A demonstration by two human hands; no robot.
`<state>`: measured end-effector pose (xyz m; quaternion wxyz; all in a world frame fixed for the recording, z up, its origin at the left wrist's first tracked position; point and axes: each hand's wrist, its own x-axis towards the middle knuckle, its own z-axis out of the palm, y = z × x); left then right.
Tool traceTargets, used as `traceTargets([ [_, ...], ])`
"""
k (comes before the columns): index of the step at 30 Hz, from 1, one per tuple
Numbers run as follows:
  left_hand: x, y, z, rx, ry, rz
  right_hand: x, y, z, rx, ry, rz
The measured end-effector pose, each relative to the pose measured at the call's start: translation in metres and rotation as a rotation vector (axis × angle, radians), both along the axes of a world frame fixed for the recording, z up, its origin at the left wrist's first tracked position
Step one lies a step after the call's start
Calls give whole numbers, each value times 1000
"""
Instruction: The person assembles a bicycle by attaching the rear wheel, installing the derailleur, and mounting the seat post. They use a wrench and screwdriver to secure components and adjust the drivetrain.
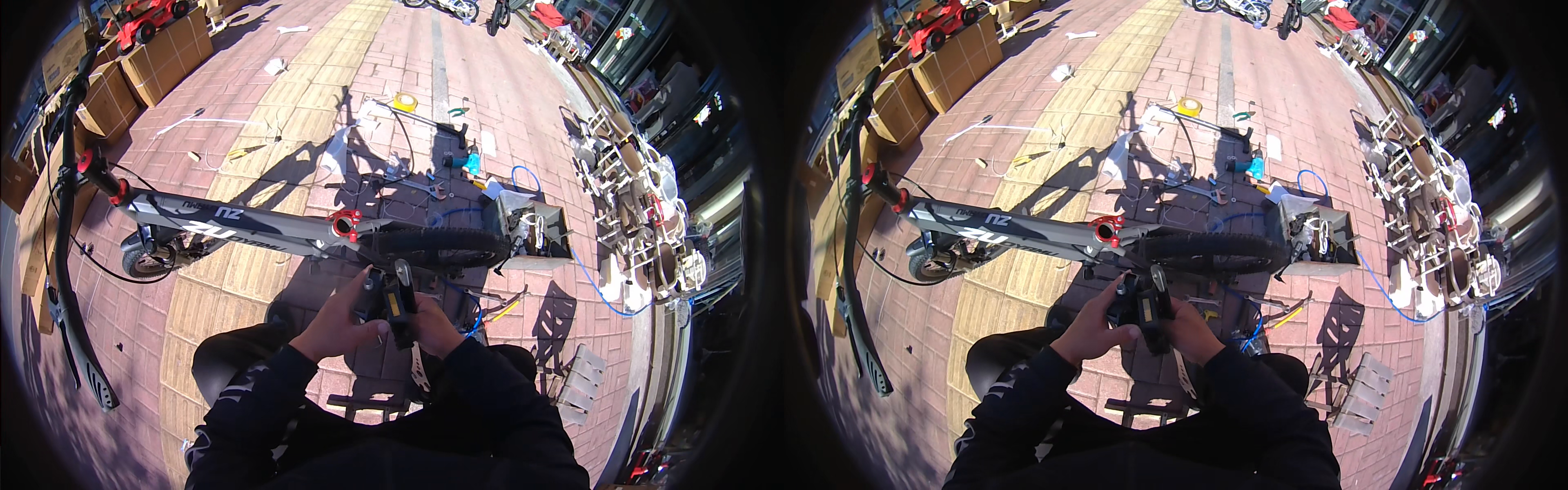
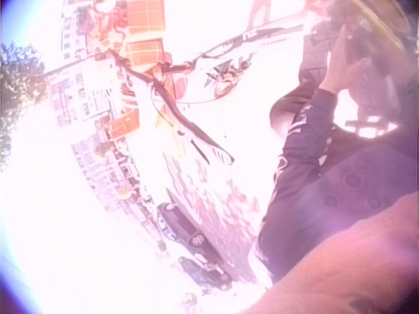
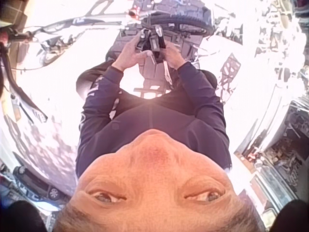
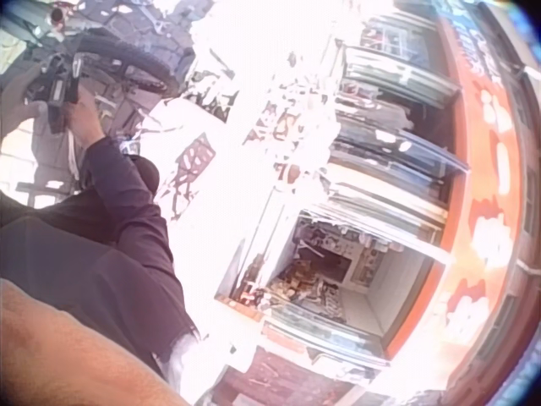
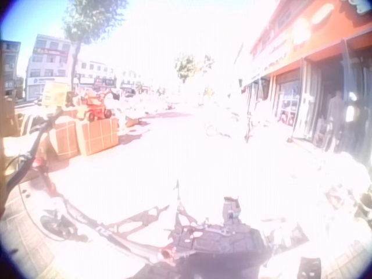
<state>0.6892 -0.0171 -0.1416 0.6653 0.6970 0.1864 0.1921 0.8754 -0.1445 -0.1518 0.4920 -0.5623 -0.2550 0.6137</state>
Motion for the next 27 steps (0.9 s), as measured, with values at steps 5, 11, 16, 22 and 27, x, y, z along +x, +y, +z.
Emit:
traceTargets([
  [5,-1,3,-6,-361,-9,85,7,6,3,29,-165,-290],
  [11,5,-2,-24,-442,13,76,4,3,5,260,-675,-299],
  [16,5,-10,-21,-410,106,37,-1,4,8,422,-1004,-194],
  [22,7,-11,-8,-125,280,196,4,3,4,490,-894,-123],
  [27,5,-9,-8,219,228,249,9,3,1,503,-542,-165],
])
